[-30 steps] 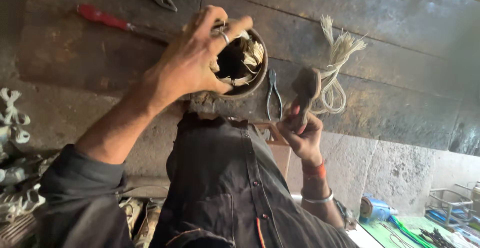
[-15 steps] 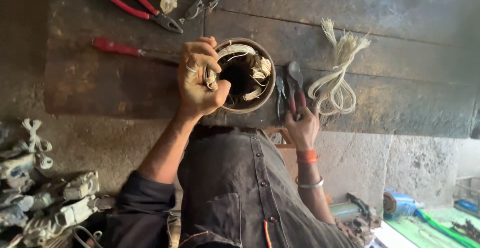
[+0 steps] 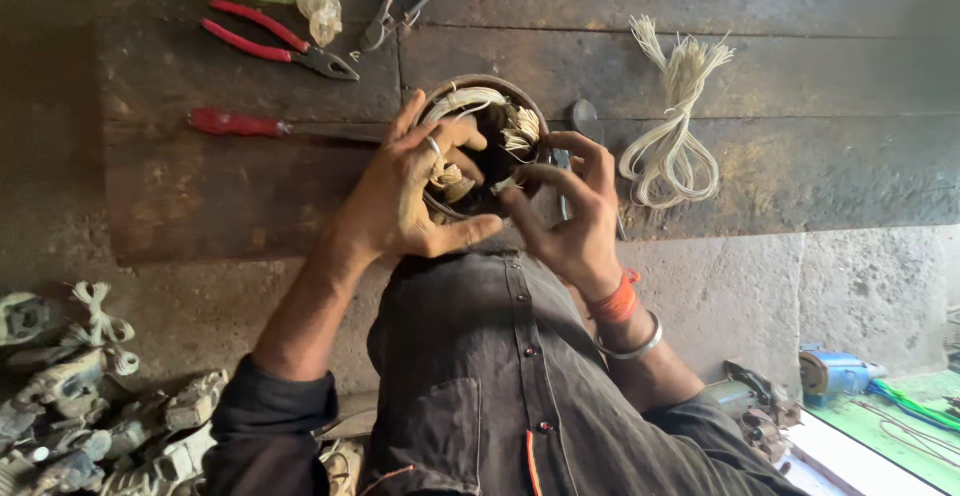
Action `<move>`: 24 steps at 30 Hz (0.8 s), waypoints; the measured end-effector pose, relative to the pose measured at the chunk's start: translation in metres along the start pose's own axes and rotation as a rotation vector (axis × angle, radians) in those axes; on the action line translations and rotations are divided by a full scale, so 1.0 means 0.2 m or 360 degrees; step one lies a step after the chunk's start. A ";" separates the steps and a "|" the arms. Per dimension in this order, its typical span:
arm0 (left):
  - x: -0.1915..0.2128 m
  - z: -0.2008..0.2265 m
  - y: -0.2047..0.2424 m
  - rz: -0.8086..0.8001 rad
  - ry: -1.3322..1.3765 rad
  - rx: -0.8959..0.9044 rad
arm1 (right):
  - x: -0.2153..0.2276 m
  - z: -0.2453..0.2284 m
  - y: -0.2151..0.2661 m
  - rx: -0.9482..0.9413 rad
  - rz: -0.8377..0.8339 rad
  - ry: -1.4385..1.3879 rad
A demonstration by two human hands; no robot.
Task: The person uses pliers to cut a bundle of white cables held in a cylindrical container. They repeatedly pull out sections of the cable, cut them, and place the cut pieces into the container. The task continues throughout the clip.
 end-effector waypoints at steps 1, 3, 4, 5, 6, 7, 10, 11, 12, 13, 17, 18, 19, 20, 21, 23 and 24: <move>-0.02 0.00 0.01 0.0020 -0.0021 -0.0003 | -0.02 -0.04 0.00 -0.0016 0.0035 0.0028; -0.06 -0.02 0.03 0.0141 0.0029 -0.0080 | -0.05 -0.09 0.01 -0.0046 0.0107 0.0083; -0.08 -0.04 0.04 0.0242 0.0098 -0.0154 | -0.06 -0.12 0.02 0.0002 0.0121 0.0079; -0.09 -0.05 0.04 0.0342 0.0170 -0.0234 | -0.06 -0.14 0.04 0.0052 0.0140 0.0077; -0.10 -0.07 0.05 0.0371 0.0159 -0.0219 | -0.06 -0.15 0.05 0.0102 0.0159 0.0076; -0.12 -0.09 0.05 0.0393 0.0159 -0.0194 | -0.07 -0.16 0.06 0.0101 0.0136 0.0068; -0.13 -0.11 0.08 0.0425 0.0225 -0.0097 | -0.10 -0.18 0.10 0.0118 0.0044 0.0032; -0.13 -0.12 0.08 0.0431 0.0262 -0.0066 | -0.12 -0.17 0.10 0.0141 -0.0002 0.0017; -0.13 -0.11 0.08 0.0383 0.0246 -0.0034 | -0.13 -0.17 0.11 0.0163 -0.0048 0.0001; -0.11 -0.10 0.08 0.0340 0.0222 -0.0002 | -0.13 -0.16 0.11 0.0164 -0.0038 0.0000; -0.02 -0.02 0.04 0.0133 0.0199 0.0098 | -0.11 -0.07 0.14 0.0160 0.0106 -0.0225; 0.00 -0.01 0.01 0.0155 0.0078 0.0017 | -0.09 -0.03 0.16 0.0151 0.0164 -0.0333; 0.00 0.01 -0.01 0.0173 -0.0037 -0.0051 | -0.07 0.01 0.18 0.0067 0.0234 -0.0374; 0.00 0.03 -0.03 0.0190 -0.0152 -0.0119 | -0.06 0.06 0.20 -0.0019 0.0304 -0.0414; -0.01 0.05 -0.04 0.0156 -0.0291 -0.0119 | -0.05 0.11 0.22 -0.0107 0.0373 -0.0455; -0.06 0.10 -0.07 0.0087 -0.0571 -0.0137 | -0.03 0.17 0.25 -0.0212 0.0414 -0.0500; -0.10 0.12 -0.09 -0.0068 -0.0792 -0.0052 | -0.01 0.20 0.25 -0.0258 0.0441 -0.0521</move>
Point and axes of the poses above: each hand's wrist, its own y-axis away from the middle knuckle, its own x-axis out of the back of the hand, z = x × y, the point moved 1 cm from there along -y, towards the middle knuckle, and after that the axes turned 7 degrees about z, right-handed, at the moved point
